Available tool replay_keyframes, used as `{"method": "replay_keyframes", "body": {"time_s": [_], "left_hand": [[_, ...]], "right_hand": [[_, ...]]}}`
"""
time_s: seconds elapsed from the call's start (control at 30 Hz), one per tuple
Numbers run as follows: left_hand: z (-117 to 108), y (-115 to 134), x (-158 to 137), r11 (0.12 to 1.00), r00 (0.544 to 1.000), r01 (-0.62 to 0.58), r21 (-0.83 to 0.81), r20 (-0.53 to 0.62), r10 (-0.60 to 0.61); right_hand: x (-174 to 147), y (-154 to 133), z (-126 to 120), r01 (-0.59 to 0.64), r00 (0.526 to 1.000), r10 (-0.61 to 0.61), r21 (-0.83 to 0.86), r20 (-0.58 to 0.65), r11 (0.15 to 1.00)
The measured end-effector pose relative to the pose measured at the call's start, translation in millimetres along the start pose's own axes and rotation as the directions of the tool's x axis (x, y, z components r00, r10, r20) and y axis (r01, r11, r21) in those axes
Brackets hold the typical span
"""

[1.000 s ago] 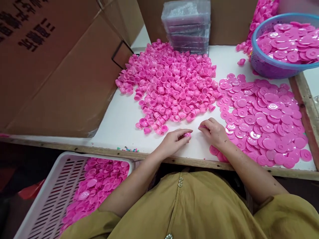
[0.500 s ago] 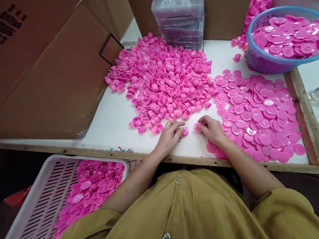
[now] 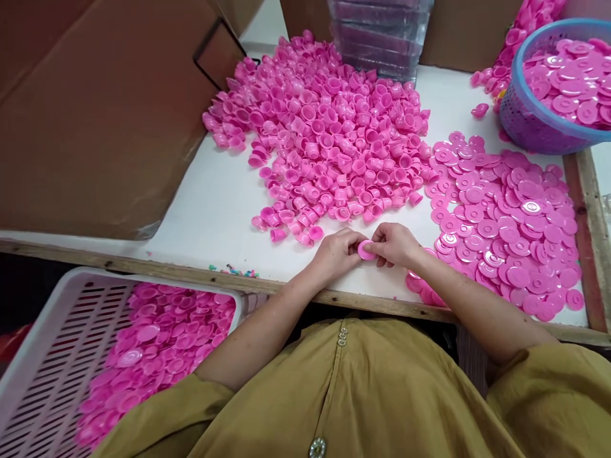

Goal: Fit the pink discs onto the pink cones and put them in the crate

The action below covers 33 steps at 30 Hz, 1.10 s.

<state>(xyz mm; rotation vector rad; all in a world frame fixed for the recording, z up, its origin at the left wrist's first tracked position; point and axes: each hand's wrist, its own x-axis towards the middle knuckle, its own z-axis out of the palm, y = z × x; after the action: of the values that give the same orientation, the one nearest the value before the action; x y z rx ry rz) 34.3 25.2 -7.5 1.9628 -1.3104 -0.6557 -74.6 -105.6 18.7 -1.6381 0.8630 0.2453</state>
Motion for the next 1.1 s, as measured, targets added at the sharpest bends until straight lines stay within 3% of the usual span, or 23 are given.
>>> {"method": "replay_keyframes", "body": {"time_s": [0.27, 0.43, 0.53, 0.73, 0.93, 1.03, 1.1], "left_hand": [[-21.2, 3.1, 2.3, 0.998, 0.986, -0.030, -0.062, 0.162, 0.040], [-21.2, -0.4, 3.2, 0.998, 0.989, 0.005, -0.068, 0.145, 0.005], [-21.9, -1.0, 3.2, 0.995, 0.977, -0.020, -0.095, 0.207, 0.039], [-22.9, 3.8, 15.1, 0.979, 0.967, 0.150, -0.141, 0.226, -0.116], [-21.3, 3.5, 27.2, 0.970, 0.931, 0.171, -0.174, 0.351, -0.101], [-18.1, 5.3, 26.0, 0.939, 0.907, 0.241, -0.246, 0.402, -0.128], [-20.1, 7.8, 17.3, 0.915, 0.902, 0.303, -0.266, 0.390, -0.185]], "right_hand": [[-0.1, -3.1, 2.6, -0.006, 1.000, 0.006, 0.027, 0.030, 1.000], [-1.7, -1.2, 2.9, -0.004, 1.000, 0.002, 0.081, 0.018, 0.997], [-1.0, -3.5, 2.6, -0.032, 0.999, 0.032, 0.057, 0.011, 0.998], [6.0, -6.8, -5.1, -0.062, 0.994, 0.059, 0.028, 0.096, 0.998], [12.8, -5.9, -3.4, -0.076, 0.989, 0.078, -0.015, 0.130, 0.997], [8.7, -4.0, -2.5, -0.036, 0.988, 0.039, -0.020, 0.148, 0.999], [3.9, -2.6, -14.5, 0.030, 0.995, -0.025, -0.055, 0.099, 0.998]]}}
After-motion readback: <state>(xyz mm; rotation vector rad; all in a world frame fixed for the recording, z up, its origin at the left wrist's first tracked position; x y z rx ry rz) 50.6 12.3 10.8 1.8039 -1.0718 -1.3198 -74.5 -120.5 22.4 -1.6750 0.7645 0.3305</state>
